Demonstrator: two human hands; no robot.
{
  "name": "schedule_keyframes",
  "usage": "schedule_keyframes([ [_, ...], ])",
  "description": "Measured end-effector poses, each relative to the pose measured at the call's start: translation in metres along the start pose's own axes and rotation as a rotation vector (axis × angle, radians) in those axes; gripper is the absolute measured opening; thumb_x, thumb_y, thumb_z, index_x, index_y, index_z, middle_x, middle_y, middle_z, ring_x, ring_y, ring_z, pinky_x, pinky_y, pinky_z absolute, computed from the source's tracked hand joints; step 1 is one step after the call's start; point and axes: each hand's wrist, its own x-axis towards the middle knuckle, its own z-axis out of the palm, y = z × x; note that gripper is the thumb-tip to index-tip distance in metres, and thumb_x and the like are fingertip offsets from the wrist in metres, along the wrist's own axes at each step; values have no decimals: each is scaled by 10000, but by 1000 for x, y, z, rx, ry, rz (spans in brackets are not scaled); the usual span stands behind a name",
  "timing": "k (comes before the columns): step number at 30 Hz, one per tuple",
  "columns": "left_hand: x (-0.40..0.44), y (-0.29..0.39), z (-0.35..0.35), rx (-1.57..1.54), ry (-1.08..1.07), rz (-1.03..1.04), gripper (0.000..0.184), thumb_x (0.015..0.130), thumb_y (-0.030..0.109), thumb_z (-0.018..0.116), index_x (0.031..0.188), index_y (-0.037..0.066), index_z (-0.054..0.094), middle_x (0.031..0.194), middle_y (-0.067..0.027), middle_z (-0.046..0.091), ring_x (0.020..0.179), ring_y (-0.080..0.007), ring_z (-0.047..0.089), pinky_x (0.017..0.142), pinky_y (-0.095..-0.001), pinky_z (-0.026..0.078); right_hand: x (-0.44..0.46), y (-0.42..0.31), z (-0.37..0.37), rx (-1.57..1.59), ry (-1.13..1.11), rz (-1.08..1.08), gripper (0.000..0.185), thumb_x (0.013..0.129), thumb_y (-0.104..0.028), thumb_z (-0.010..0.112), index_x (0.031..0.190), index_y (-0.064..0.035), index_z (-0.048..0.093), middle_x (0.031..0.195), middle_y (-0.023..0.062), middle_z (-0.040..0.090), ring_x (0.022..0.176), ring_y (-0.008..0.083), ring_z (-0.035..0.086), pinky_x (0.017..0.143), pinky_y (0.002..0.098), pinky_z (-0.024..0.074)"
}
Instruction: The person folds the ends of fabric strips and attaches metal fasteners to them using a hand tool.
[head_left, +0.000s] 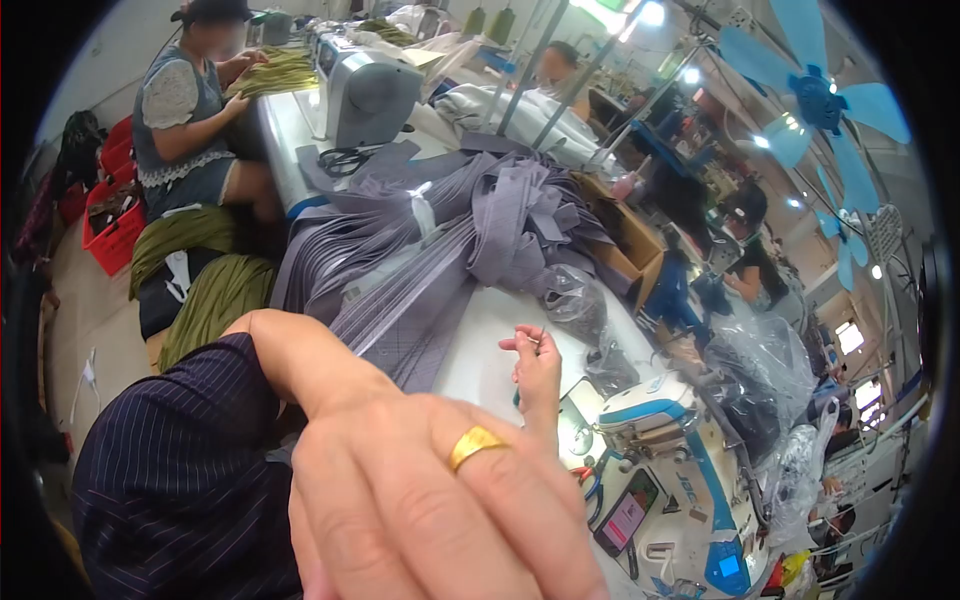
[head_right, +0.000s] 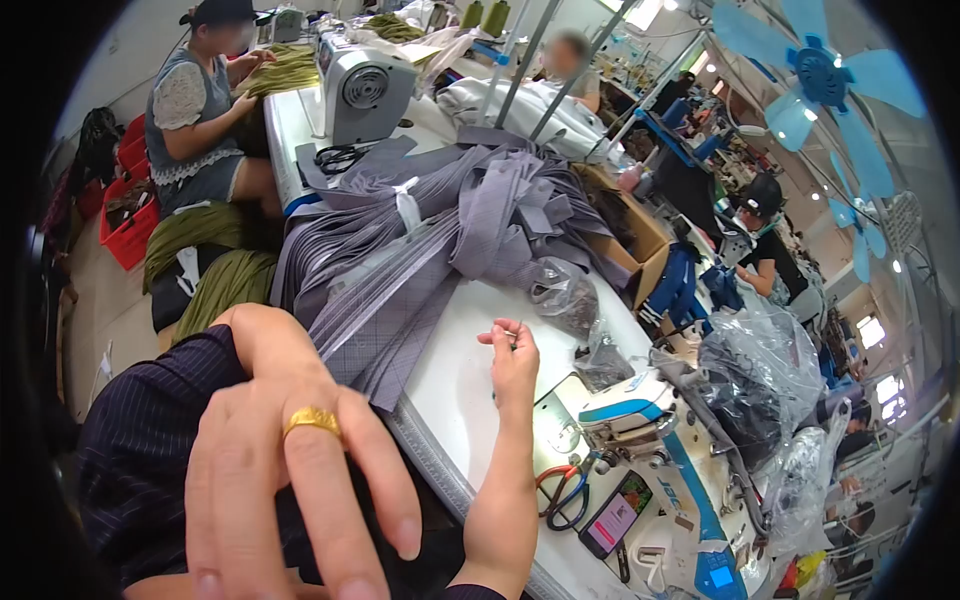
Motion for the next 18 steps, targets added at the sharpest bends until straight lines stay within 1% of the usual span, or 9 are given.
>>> schedule_keyframes([
  [1, -2, 4, 10, 34, 66, -33, 136, 894, 157, 695, 1019, 117, 732, 1057, -53, 721, 1013, -305, 654, 884, -402, 509, 1, 1, 0, -6, 3, -4, 186, 954, -183, 583, 1067, -37, 592, 876, 69, 712, 508, 13, 364, 465, 196, 312],
  [2, -3, -7, 26, 76, 214, 90, 143, 878, 139, 711, 1020, 133, 729, 1076, -14, 708, 992, -278, 657, 875, -398, 509, 1, 3, 0, -14, 3, -5, 182, 952, -182, 584, 1065, -39, 594, 877, 65, 713, 509, 15, 360, 470, 199, 311],
  [4, -4, -9, 28, 146, 176, 163, 163, 884, 137, 702, 1044, 159, 727, 1102, 15, 690, 1004, -249, 651, 864, -404, 511, 3, 5, -1, -28, 14, -15, 182, 949, -182, 584, 1057, -37, 601, 863, 58, 713, 518, 22, 359, 482, 206, 314],
  [5, -6, -5, 25, 126, 119, 112, 171, 893, 148, 693, 1058, 180, 725, 1152, 51, 660, 1048, -215, 634, 891, -404, 497, 6, 8, -3, -54, -7, -25, 197, 951, -189, 588, 1075, -36, 585, 870, 80, 708, 489, 22, 370, 452, 194, 319],
  [11, 7, 4, 69, 225, 435, 17, 171, 896, 281, 698, 1040, 192, 722, 1142, 97, 636, 1039, -156, 621, 906, -374, 473, 1, 3, -2, -71, -30, -55, 219, 949, -198, 593, 1089, -33, 573, 864, 99, 702, 462, 22, 380, 424, 185, 325],
  [13, -5, -7, 51, 166, 257, 121, 159, 906, 263, 685, 1044, 189, 713, 1124, 83, 645, 1025, -152, 624, 891, -370, 477, 0, 0, -1, -90, -13, -30, 208, 945, -191, 578, 1049, -13, 608, 843, 58, 717, 564, 44, 419, 546, 233, 368],
  [15, -10, -11, 53, 159, 194, 141, 159, 922, 240, 663, 1070, 193, 698, 1111, 61, 654, 1019, -159, 624, 886, -372, 479, 6, 7, -4, -116, -8, -63, 209, 944, -191, 578, 1049, -12, 609, 842, 61, 717, 603, 56, 453, 585, 241, 386],
  [17, -8, -13, 76, 251, 451, 103, 177, 941, 240, 632, 1108, 203, 674, 1054, 71, 651, 998, -140, 615, 891, -394, 476, 4, 8, -4, -101, -6, -52, 210, 943, -189, 575, 1047, -11, 615, 835, 68, 717, 709, 87, 523, 688, 261, 415],
  [18, -4, -9, 82, 239, 497, 58, 127, 932, 242, 642, 1042, 209, 698, 1025, 91, 645, 993, -115, 606, 901, -391, 464, 4, 8, -3, -97, -1, -71, 210, 943, -191, 576, 1044, -12, 618, 836, 68, 718, 702, 82, 523, 678, 257, 414],
])
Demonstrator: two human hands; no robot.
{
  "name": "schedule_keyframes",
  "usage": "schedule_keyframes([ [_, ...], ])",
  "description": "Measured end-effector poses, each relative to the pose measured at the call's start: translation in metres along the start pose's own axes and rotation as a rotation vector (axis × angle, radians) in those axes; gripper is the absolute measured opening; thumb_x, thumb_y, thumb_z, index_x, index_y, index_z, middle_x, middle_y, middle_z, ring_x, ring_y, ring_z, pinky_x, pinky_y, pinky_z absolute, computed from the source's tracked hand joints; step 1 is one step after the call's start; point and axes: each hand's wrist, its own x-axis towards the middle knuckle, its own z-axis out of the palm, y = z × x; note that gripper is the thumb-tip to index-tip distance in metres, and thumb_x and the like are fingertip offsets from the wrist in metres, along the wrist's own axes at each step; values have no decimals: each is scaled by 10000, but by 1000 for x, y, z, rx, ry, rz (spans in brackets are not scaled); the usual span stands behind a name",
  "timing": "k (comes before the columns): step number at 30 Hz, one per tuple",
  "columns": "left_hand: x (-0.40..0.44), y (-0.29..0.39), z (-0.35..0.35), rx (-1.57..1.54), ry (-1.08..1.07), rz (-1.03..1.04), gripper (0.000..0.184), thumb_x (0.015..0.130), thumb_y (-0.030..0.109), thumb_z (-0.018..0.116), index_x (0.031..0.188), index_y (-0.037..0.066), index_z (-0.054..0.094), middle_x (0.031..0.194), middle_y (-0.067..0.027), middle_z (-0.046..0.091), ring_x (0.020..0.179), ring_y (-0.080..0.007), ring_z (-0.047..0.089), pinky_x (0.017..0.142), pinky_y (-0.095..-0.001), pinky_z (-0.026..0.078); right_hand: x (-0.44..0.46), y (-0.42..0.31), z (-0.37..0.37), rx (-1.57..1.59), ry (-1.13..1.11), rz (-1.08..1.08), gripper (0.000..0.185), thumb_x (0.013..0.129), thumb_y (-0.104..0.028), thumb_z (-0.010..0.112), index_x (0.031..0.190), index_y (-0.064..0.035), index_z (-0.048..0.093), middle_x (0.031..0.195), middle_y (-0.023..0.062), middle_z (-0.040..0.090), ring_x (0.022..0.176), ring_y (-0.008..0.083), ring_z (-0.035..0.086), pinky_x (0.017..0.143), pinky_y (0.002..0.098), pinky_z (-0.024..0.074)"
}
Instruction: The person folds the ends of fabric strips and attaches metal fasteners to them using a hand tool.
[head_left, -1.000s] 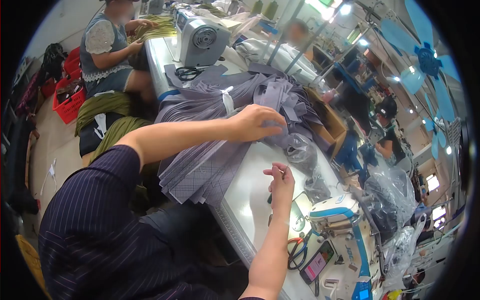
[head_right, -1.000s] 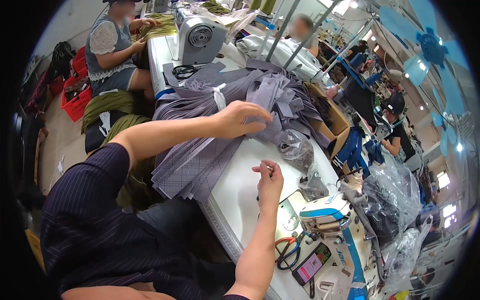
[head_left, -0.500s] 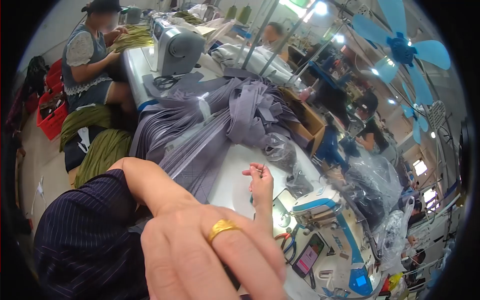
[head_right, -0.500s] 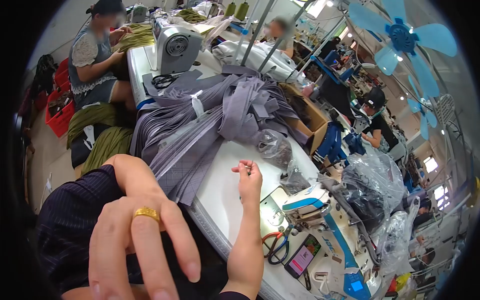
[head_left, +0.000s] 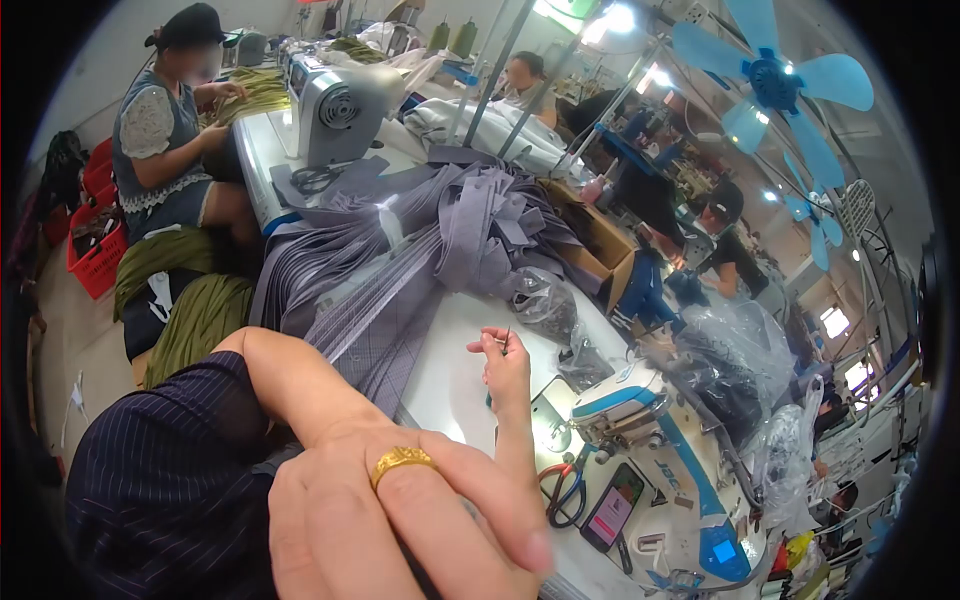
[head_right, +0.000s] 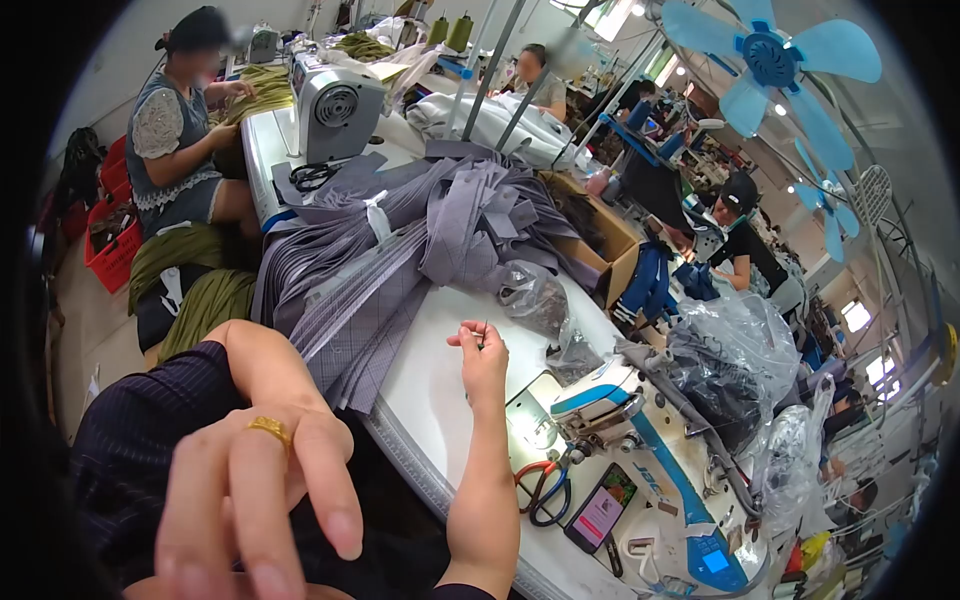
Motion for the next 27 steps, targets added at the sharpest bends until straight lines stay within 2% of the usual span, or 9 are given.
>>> schedule_keyframes([
  [2, 1, 17, 4, 81, 47, -121, 85, 921, 239, 656, 966, 206, 720, 1036, 101, 646, 1004, -110, 601, 921, -387, 449, -2, -7, 2, -16, -10, 27, 210, 943, -192, 578, 1043, -12, 618, 837, 69, 718, 706, 83, 528, 683, 258, 416],
  [5, 19, 2, -1, -13, -48, 10, 100, 914, 217, 666, 985, 200, 735, 1061, 82, 649, 1026, -127, 597, 944, -415, 436, -1, -4, 0, -36, -11, 19, 212, 942, -195, 580, 1042, -11, 618, 839, 71, 718, 710, 85, 534, 691, 259, 421],
  [6, 23, -7, -30, -76, -309, 127, 187, 925, 247, 660, 1093, 184, 713, 1105, 38, 655, 1072, -152, 591, 1012, -436, 406, 1, 0, 0, -35, -7, 12, 213, 941, -196, 581, 1041, -11, 617, 840, 72, 719, 709, 86, 534, 694, 258, 423],
  [9, 18, -12, -29, 2, -191, 215, 135, 959, 243, 625, 1043, 143, 658, 1015, 11, 694, 990, -197, 649, 912, -388, 465, 1, -2, 0, -55, -3, -34, 210, 939, -186, 581, 1038, -5, 616, 838, 83, 720, 724, 101, 558, 707, 265, 433],
  [11, 26, -12, -57, -33, -255, 224, 116, 939, 213, 652, 1047, 178, 628, 982, 40, 668, 959, -148, 625, 932, -379, 428, -1, -2, 1, -106, -7, -113, 218, 940, -180, 573, 1044, 6, 618, 842, 100, 720, 780, 129, 621, 745, 284, 457],
  [18, 81, -28, -69, 372, -653, 382, 421, 888, 457, 682, 1252, 286, 558, 1196, 103, 557, 1117, -124, 509, 1098, -447, 248, 5, 5, 2, -126, -18, -83, 205, 938, -168, 585, 1051, -2, 629, 827, 114, 724, 754, 134, 659, 685, 275, 477],
  [20, 61, -40, -88, 326, -617, 367, 421, 888, 449, 681, 1253, 279, 556, 1197, 96, 558, 1115, -129, 512, 1091, -448, 255, 6, 8, 2, -133, -5, -117, 206, 940, -176, 585, 1049, -6, 625, 827, 104, 726, 731, 122, 649, 663, 269, 470],
  [22, 49, -48, -88, 302, -573, 338, 421, 889, 441, 679, 1254, 272, 555, 1197, 88, 559, 1114, -134, 514, 1085, -448, 263, 1, 1, 0, -127, -20, -126, 195, 939, -167, 584, 1047, -7, 606, 855, 79, 712, 642, 69, 528, 530, 230, 411],
  [27, 41, -56, -87, 297, -538, 329, 422, 890, 421, 675, 1257, 255, 552, 1199, 69, 562, 1111, -147, 520, 1067, -449, 280, -1, -2, 1, -60, -30, -18, 212, 933, -178, 596, 1083, -29, 605, 867, 62, 713, 548, 33, 405, 508, 218, 361],
])
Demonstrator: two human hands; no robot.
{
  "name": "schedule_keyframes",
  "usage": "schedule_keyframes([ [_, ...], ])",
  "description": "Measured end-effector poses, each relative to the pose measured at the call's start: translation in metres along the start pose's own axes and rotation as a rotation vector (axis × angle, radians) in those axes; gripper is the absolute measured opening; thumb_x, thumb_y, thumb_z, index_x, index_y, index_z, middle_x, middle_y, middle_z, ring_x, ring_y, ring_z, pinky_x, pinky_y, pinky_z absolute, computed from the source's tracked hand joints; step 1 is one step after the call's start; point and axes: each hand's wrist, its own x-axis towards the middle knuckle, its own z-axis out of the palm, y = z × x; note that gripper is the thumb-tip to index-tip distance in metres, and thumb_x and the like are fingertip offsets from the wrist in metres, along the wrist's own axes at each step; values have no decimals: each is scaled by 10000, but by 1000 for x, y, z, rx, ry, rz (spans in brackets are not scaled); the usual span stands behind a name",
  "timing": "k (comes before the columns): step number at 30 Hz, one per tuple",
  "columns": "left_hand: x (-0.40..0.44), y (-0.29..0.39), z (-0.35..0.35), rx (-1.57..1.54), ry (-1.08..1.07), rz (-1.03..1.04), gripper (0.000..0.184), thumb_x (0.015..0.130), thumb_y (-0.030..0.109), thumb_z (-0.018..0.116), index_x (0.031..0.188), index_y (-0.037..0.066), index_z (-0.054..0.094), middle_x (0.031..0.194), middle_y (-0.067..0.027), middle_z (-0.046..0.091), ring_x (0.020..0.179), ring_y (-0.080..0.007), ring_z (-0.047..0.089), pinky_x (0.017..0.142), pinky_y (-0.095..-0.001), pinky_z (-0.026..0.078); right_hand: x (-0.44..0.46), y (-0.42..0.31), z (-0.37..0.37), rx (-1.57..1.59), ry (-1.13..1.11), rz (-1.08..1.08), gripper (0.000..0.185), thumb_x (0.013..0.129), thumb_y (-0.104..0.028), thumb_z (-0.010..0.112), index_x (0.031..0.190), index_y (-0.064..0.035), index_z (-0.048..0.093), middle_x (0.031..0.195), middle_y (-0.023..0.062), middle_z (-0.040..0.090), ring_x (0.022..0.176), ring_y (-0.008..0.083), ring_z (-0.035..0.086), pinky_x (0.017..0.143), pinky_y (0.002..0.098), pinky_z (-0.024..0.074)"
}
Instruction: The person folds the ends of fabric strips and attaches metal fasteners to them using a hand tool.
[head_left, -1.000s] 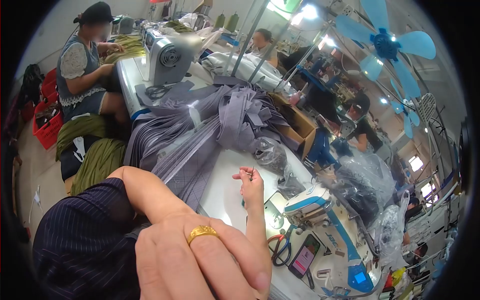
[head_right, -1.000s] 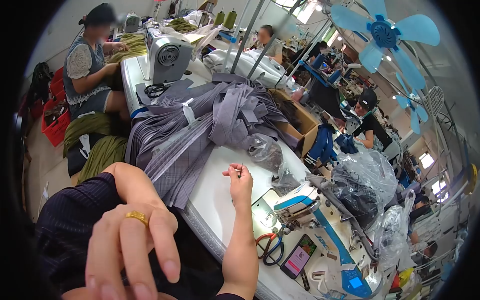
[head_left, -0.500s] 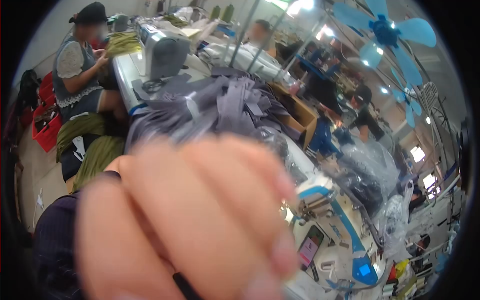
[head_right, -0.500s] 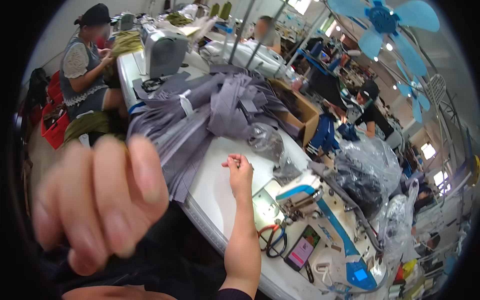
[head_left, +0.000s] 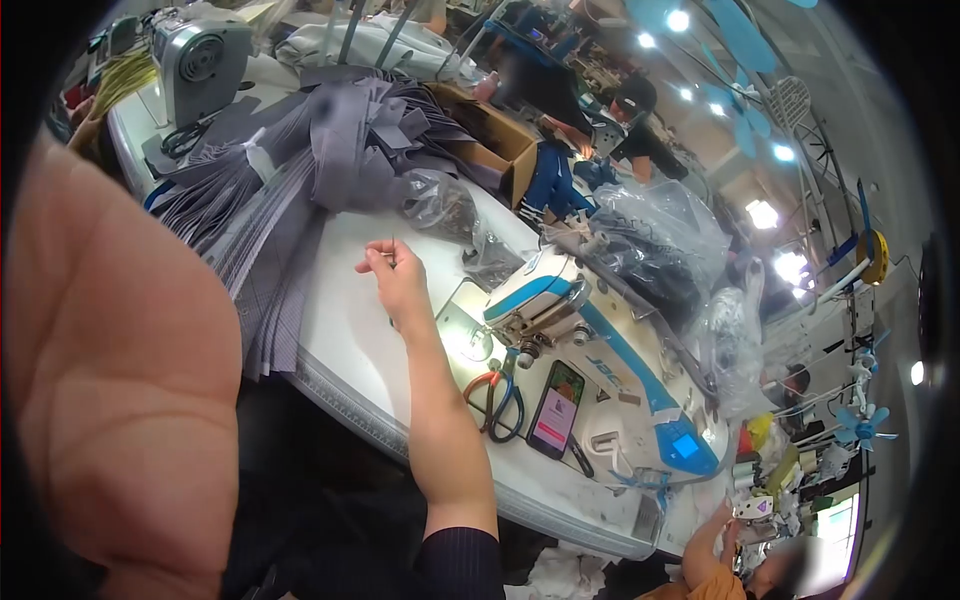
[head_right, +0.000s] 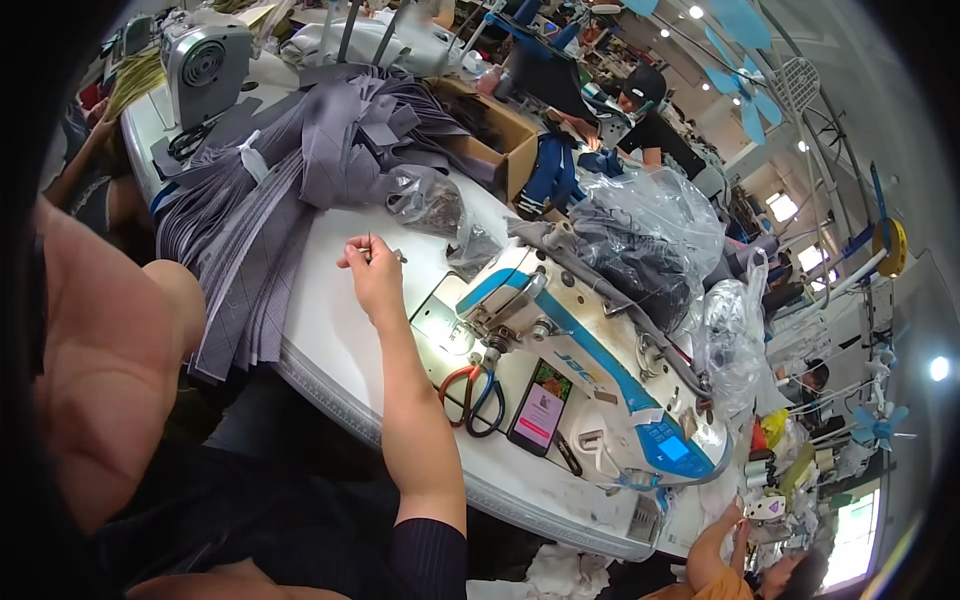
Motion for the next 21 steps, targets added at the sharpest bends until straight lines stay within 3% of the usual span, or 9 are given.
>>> schedule_keyframes([
  [2, 2, -2, -2, 7, -9, 7, 422, 890, 413, 674, 1258, 248, 550, 1200, 61, 563, 1109, -153, 522, 1060, -449, 288, 2, 1, 1, -29, 19, 14, 193, 944, -198, 580, 1034, -33, 625, 835, 70, 723, 726, 112, 608, 697, 274, 464],
  [9, -8, -7, 0, 12, 1, -32, 423, 891, 385, 668, 1262, 223, 545, 1202, 35, 566, 1105, -171, 530, 1036, -450, 313, -2, -4, 1, -30, 6, 19, 197, 938, -192, 588, 1023, -18, 624, 819, 82, 721, 750, 124, 639, 689, 279, 472],
  [11, -6, -9, -4, 21, -20, -37, 424, 892, 378, 667, 1264, 216, 544, 1203, 27, 567, 1103, -176, 532, 1029, -450, 320, 0, -2, 1, -77, 11, -67, 195, 938, -185, 592, 1016, -9, 625, 806, 89, 719, 758, 138, 665, 685, 286, 480],
  [17, 22, -31, -35, 97, -149, 77, 424, 893, 354, 662, 1267, 195, 540, 1204, 5, 570, 1099, -192, 539, 1009, -451, 341, -3, -3, 1, -61, 0, -85, 197, 953, -171, 577, 1020, 11, 612, 846, 97, 693, 813, 171, 699, 722, 290, 500],
  [21, 36, -46, -52, 132, -224, 120, 425, 894, 338, 659, 1269, 181, 537, 1206, -11, 572, 1097, -203, 543, 995, -452, 355, -3, -6, 1, -121, 16, -45, 194, 938, -171, 595, 1026, -2, 632, 821, 86, 718, 800, 138, 683, 744, 269, 490],
])
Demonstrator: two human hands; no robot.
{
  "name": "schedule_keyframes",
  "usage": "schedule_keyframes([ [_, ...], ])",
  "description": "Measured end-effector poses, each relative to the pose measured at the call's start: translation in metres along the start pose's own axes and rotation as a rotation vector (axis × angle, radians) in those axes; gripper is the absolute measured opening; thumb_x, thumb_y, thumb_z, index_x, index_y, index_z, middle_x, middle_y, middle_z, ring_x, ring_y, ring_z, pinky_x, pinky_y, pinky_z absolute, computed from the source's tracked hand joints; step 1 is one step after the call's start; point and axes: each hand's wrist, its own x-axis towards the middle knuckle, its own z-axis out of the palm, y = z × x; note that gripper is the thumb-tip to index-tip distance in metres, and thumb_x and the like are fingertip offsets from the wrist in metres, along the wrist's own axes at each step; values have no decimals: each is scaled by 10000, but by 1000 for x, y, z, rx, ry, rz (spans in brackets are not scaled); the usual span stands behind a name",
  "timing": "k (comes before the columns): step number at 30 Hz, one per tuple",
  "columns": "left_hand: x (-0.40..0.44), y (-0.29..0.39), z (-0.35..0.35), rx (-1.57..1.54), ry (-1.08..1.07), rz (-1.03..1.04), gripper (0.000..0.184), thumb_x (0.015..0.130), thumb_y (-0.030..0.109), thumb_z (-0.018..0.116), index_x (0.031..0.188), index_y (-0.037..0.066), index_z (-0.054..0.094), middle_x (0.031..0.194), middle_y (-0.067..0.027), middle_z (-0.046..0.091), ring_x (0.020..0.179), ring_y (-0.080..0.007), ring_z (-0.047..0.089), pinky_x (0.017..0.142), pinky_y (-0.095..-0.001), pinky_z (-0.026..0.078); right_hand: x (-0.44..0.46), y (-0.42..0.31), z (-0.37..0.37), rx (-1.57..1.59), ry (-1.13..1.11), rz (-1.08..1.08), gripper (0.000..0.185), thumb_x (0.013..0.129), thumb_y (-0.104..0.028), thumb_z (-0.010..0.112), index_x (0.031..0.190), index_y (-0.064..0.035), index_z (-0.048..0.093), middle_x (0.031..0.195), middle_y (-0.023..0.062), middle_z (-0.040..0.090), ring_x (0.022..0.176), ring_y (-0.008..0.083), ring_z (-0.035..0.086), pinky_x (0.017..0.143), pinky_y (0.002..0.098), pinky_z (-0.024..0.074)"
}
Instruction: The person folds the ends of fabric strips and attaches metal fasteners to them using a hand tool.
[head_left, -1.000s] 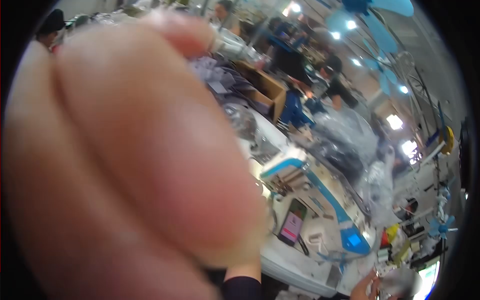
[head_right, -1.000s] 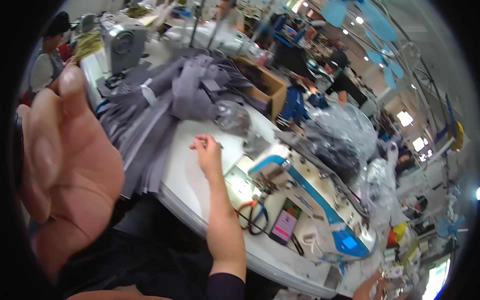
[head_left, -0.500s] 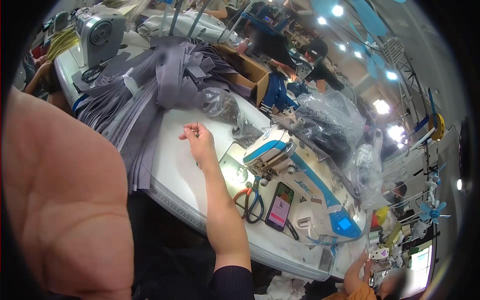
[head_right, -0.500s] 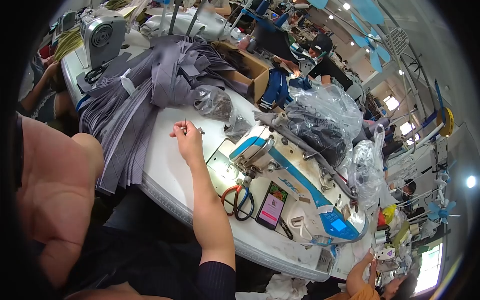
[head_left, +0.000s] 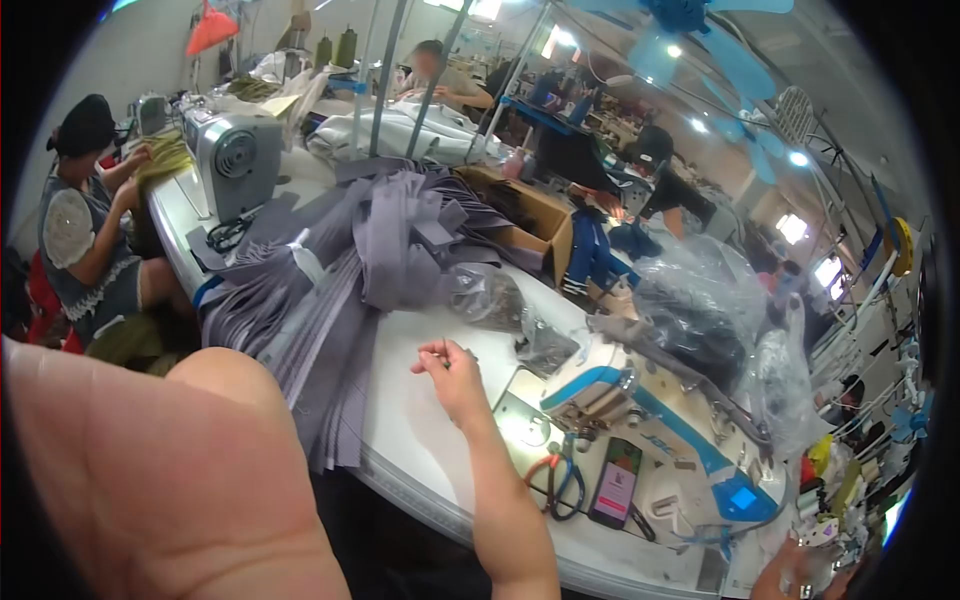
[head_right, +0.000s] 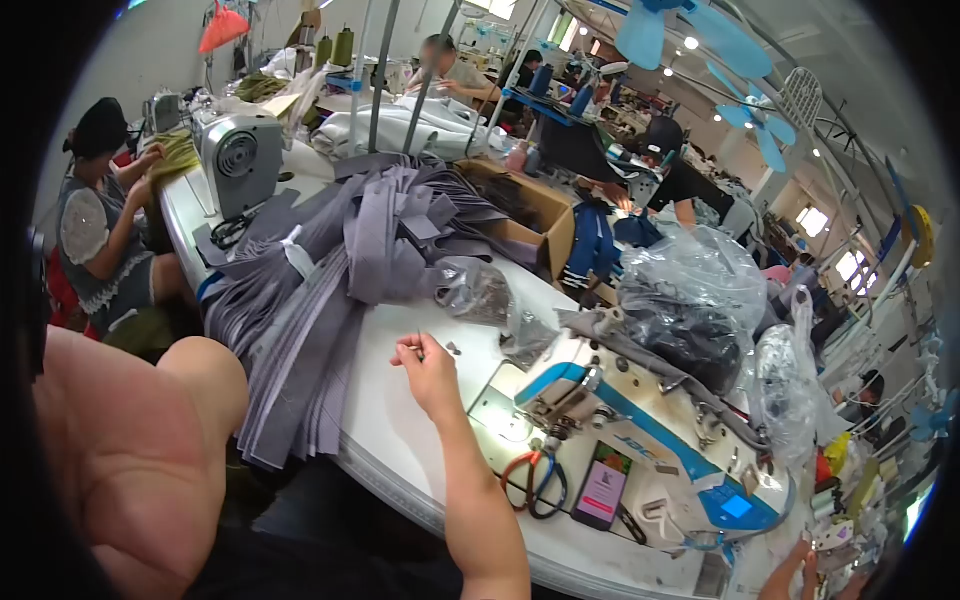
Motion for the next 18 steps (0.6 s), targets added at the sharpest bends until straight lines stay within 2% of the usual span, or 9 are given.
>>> schedule_keyframes([
  [3, -7, -2, -7, 15, -52, -50, 425, 894, 326, 656, 1271, 171, 535, 1207, -22, 574, 1095, -211, 547, 985, -452, 366, -1, 0, 1, 67, 9, 15, 198, 938, -177, 594, 1028, -5, 632, 832, 78, 718, 804, 122, 672, 730, 262, 483],
  [4, -9, -2, -7, 17, -66, -67, 426, 894, 322, 656, 1272, 167, 534, 1207, -26, 574, 1094, -213, 548, 981, -452, 370, -2, -6, -2, 83, -40, 87, 196, 941, -178, 589, 1062, -29, 629, 895, 66, 715, 809, 96, 593, 742, 258, 442],
  [13, 7, -24, -19, 126, -61, 42, 427, 896, 286, 648, 1277, 135, 528, 1210, -60, 579, 1088, -237, 558, 950, -453, 402, -3, -6, -3, 43, -43, 58, 212, 936, -177, 590, 1063, -13, 631, 889, 69, 719, 812, 114, 599, 769, 268, 457],
  [14, 10, -25, -27, 152, -86, 54, 427, 896, 282, 648, 1278, 132, 527, 1210, -64, 579, 1087, -240, 559, 947, -453, 405, 1, 4, -1, 57, -50, 1, 205, 937, -176, 590, 1055, -14, 632, 896, 69, 718, 794, 111, 600, 740, 266, 452],
  [18, -22, -3, -12, 209, -51, -52, 428, 897, 267, 644, 1280, 118, 524, 1211, -79, 581, 1084, -251, 564, 933, -454, 420, -2, -2, -3, 50, -51, 35, 193, 949, -174, 574, 1057, -21, 623, 892, 40, 712, 708, 76, 541, 665, 241, 425],
])
